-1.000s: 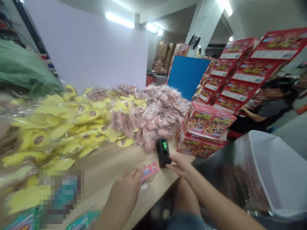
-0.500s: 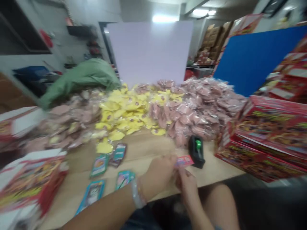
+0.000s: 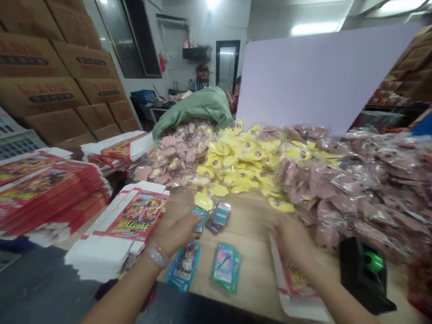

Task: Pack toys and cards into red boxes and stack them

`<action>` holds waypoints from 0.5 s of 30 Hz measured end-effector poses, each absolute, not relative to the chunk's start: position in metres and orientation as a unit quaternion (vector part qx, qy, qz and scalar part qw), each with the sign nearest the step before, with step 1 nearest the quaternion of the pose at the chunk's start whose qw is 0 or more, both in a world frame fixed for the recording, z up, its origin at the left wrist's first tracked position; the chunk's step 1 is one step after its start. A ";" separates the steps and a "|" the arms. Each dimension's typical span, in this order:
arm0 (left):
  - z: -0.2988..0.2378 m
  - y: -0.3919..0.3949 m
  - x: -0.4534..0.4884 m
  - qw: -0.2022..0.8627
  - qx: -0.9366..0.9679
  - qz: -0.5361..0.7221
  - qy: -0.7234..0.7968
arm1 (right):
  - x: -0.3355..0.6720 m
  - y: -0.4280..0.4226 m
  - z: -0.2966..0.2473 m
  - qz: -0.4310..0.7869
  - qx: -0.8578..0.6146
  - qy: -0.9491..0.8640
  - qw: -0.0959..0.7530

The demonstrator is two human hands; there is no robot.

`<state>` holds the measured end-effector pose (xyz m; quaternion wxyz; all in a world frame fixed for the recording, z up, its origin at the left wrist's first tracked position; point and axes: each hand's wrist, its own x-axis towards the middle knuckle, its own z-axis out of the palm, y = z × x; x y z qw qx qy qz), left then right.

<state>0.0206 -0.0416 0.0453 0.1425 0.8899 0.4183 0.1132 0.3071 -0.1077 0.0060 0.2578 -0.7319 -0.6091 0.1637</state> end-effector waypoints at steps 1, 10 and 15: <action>0.037 -0.037 0.011 0.141 0.891 0.110 0.418 | 0.283 -0.089 0.002 0.165 -0.701 -0.651 0.240; 0.001 -0.019 0.013 0.146 0.887 0.054 0.434 | 0.200 -0.015 -0.025 0.162 -0.552 -0.816 0.049; -0.016 -0.022 0.011 0.125 0.883 0.051 0.449 | 0.192 -0.033 -0.024 0.132 -0.556 -0.820 0.030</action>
